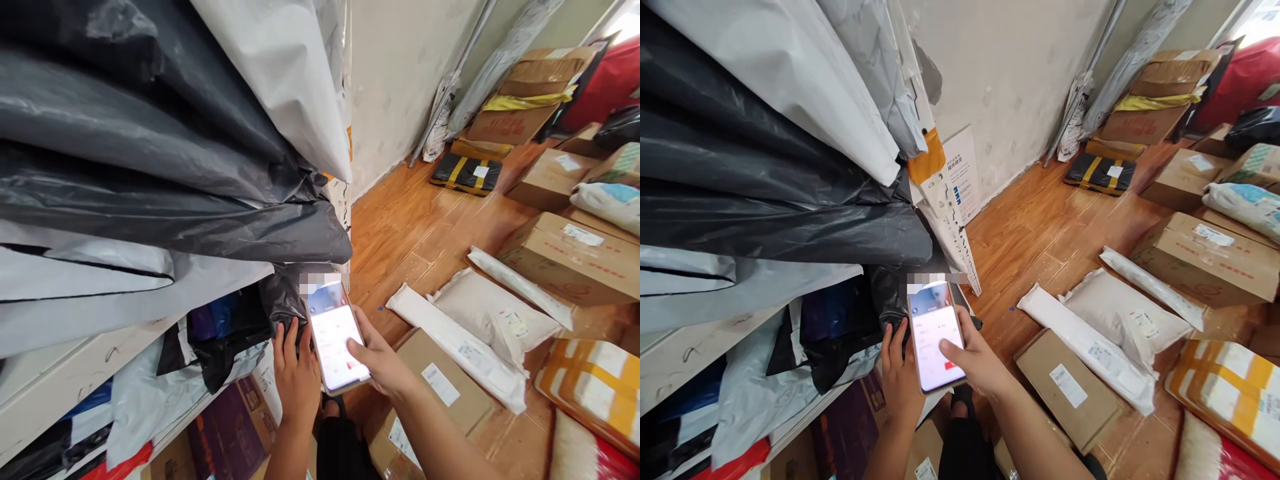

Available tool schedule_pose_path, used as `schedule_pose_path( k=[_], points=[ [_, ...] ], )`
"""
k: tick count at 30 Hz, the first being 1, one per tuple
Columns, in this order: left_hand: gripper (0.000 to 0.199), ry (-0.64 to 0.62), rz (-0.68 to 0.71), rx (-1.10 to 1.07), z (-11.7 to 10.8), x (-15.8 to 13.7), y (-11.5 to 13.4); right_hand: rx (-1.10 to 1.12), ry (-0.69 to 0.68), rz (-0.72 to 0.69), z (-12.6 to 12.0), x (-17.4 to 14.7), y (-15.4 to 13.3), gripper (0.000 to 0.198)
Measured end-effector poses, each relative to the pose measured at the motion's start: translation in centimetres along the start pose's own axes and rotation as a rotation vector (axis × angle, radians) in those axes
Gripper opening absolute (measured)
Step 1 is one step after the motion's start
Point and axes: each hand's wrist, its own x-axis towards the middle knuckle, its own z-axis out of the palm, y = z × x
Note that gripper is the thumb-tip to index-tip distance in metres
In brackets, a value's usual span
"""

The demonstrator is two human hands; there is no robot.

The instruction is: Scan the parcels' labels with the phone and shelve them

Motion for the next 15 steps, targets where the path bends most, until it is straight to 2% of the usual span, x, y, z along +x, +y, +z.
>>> schedule_pose_path(
  k=[2,6,10,15],
  points=[
    [0.041,0.028,0.019,0.017,0.2,-0.1,-0.1,0.011,-0.076,-0.058,1.6,3.0,-0.5,0.051],
    [0.035,0.046,0.025,0.083,0.2,0.1,-0.2,0.097,-0.134,-0.111,3.7,7.1,-1.0,0.046],
    [0.037,0.022,0.027,0.082,0.0,0.3,0.0,0.126,-0.169,-0.097,5.1,8.6,-1.5,0.047],
    [0.037,0.035,0.032,0.072,0.2,0.3,-0.2,0.102,-0.178,-0.086,5.9,8.7,-1.9,0.052]
  ],
)
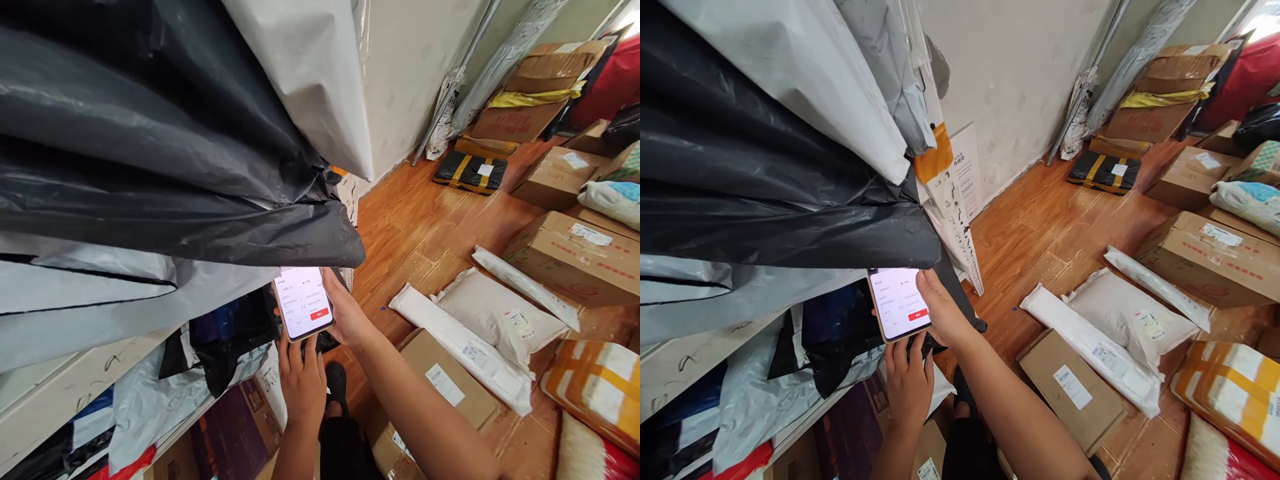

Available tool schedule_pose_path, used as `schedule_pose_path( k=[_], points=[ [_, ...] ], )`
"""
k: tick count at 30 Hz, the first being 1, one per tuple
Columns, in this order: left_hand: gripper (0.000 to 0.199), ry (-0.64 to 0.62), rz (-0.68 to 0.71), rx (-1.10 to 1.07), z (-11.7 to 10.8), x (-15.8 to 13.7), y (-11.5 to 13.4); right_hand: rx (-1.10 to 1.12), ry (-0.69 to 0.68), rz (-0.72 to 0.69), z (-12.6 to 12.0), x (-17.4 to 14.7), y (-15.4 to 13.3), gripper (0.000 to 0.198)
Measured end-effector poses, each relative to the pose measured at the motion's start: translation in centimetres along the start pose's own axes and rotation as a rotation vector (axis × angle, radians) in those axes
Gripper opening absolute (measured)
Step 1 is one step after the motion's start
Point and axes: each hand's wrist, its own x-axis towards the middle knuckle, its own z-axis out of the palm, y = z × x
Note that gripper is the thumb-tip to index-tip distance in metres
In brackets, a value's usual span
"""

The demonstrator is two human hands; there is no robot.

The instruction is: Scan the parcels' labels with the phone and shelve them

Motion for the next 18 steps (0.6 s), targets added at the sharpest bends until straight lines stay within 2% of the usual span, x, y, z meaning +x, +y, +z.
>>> schedule_pose_path(
  k=[18],
  points=[
    [0.036,-0.016,-0.014,0.006,0.0,0.01,0.14,-0.011,-0.016,-0.024,-0.41,-0.41,-0.03,0.045]
  ],
)
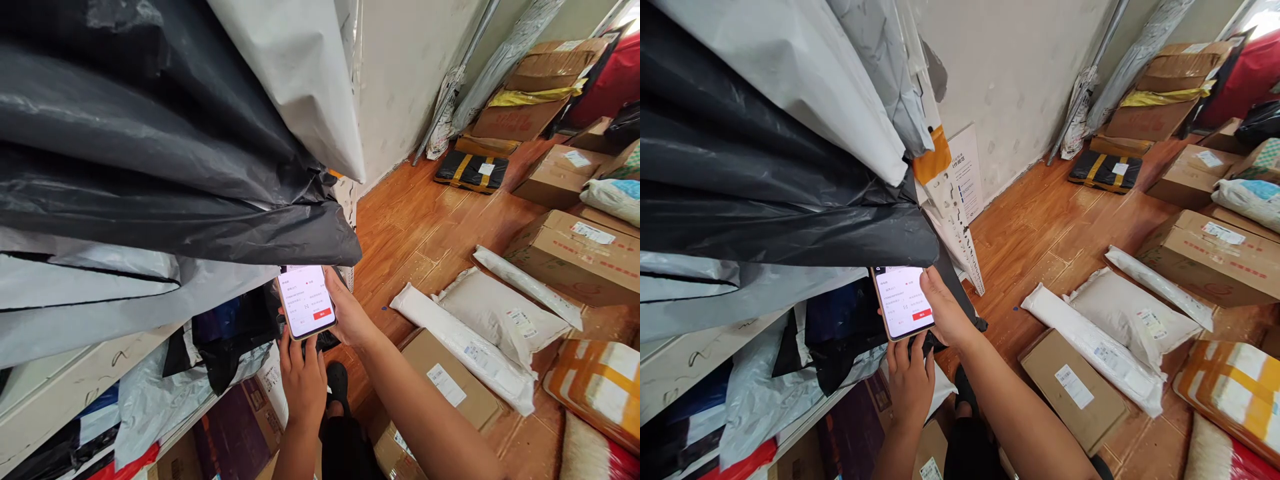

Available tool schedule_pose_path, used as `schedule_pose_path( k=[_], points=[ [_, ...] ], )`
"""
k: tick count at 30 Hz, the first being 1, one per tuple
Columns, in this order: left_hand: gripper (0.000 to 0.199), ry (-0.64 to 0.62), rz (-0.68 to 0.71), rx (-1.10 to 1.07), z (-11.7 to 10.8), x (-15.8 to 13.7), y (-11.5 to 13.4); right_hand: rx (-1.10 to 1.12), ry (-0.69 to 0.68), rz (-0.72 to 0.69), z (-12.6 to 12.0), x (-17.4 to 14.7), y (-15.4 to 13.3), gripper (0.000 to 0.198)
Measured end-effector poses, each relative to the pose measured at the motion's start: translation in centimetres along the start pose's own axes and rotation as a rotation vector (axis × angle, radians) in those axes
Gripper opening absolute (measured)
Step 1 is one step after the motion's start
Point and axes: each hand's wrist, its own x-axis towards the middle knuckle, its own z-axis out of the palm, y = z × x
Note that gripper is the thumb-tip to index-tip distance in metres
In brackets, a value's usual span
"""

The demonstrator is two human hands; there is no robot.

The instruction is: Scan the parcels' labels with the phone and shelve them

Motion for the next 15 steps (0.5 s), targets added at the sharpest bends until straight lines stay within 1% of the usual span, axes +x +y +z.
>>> schedule_pose_path(
  k=[5,10,12,14,15],
  points=[
    [0.036,0.006,0.0,0.004,0.0,-0.1,0.0,0.016,-0.002,-0.009,0.1,0.1,0.0,0.044],
    [0.033,-0.001,0.009,0.016,0.1,-0.2,0.0,0.046,-0.049,0.002,-0.2,-0.7,-0.4,0.039],
    [0.032,-0.009,0.002,0.018,0.1,-0.2,0.1,0.056,-0.082,0.028,-0.3,-1.4,-0.7,0.053],
    [0.034,-0.012,-0.003,0.02,0.1,-0.2,0.2,0.065,-0.106,0.04,-0.6,-2.1,-1.0,0.071],
    [0.036,-0.013,-0.004,0.021,0.1,-0.2,0.2,0.066,-0.114,0.04,-0.7,-2.5,-1.1,0.076]
  ],
)
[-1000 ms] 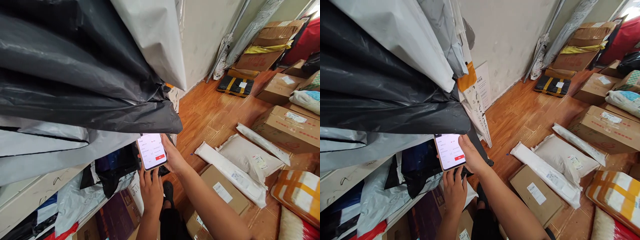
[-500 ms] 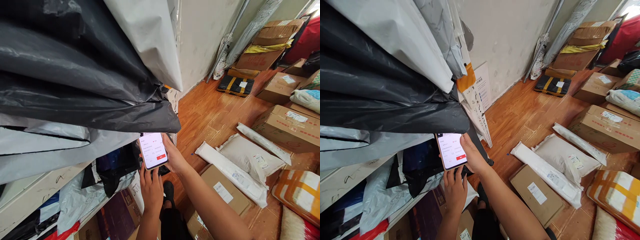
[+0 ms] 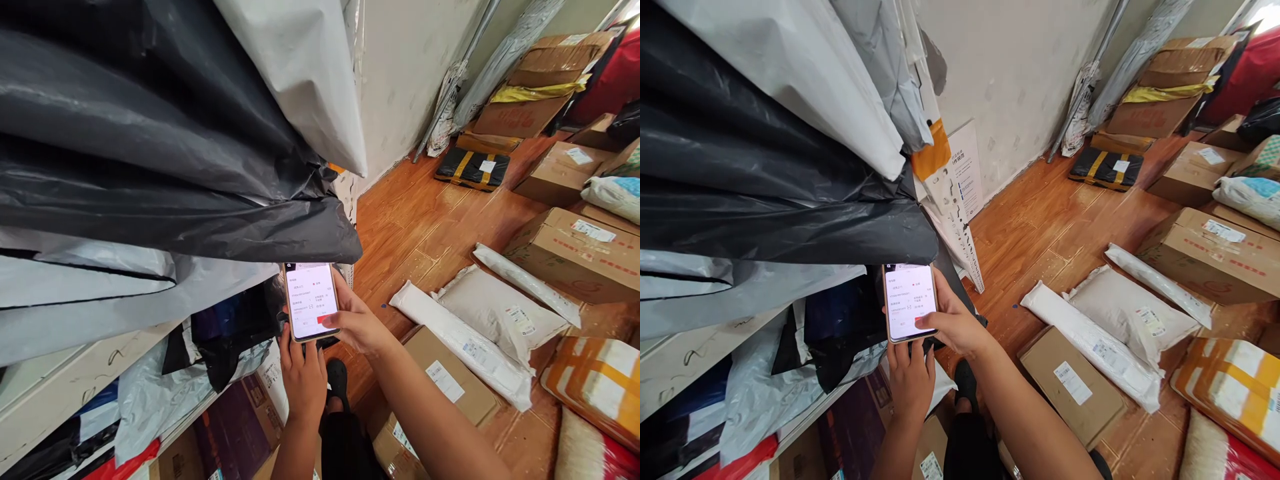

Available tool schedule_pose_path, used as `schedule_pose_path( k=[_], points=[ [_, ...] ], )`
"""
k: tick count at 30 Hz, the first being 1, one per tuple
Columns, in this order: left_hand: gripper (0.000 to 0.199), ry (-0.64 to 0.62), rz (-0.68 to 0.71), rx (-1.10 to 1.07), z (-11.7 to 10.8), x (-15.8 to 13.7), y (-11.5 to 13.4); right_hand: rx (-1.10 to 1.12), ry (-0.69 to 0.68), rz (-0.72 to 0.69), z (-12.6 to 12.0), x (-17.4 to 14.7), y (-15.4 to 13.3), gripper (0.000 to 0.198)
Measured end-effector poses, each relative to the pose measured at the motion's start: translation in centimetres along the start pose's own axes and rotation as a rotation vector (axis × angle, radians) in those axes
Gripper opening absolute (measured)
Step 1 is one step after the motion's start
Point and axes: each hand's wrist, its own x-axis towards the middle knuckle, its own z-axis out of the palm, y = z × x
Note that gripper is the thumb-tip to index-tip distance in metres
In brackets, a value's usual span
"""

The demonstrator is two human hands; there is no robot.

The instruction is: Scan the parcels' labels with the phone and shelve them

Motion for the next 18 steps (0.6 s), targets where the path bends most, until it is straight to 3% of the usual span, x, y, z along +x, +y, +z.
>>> schedule_pose_path(
  k=[7,11,14,18],
  points=[
    [0.039,0.03,0.035,-0.027,0.7,0.0,-0.2,-0.028,-0.005,-0.003,-0.7,-1.3,-0.1,0.08],
    [0.05,0.046,0.004,-0.104,0.8,-0.4,0.1,-0.031,0.1,0.029,-1.4,-3.4,0.1,0.087],
    [0.055,0.052,-0.116,-0.232,0.0,-0.8,-0.4,0.101,0.166,0.057,-2.4,-6.1,0.7,0.09],
    [0.059,0.142,-0.433,-0.32,-1.2,0.0,-3.6,0.277,0.29,0.086,-4.9,-10.3,3.0,0.079]
  ],
)
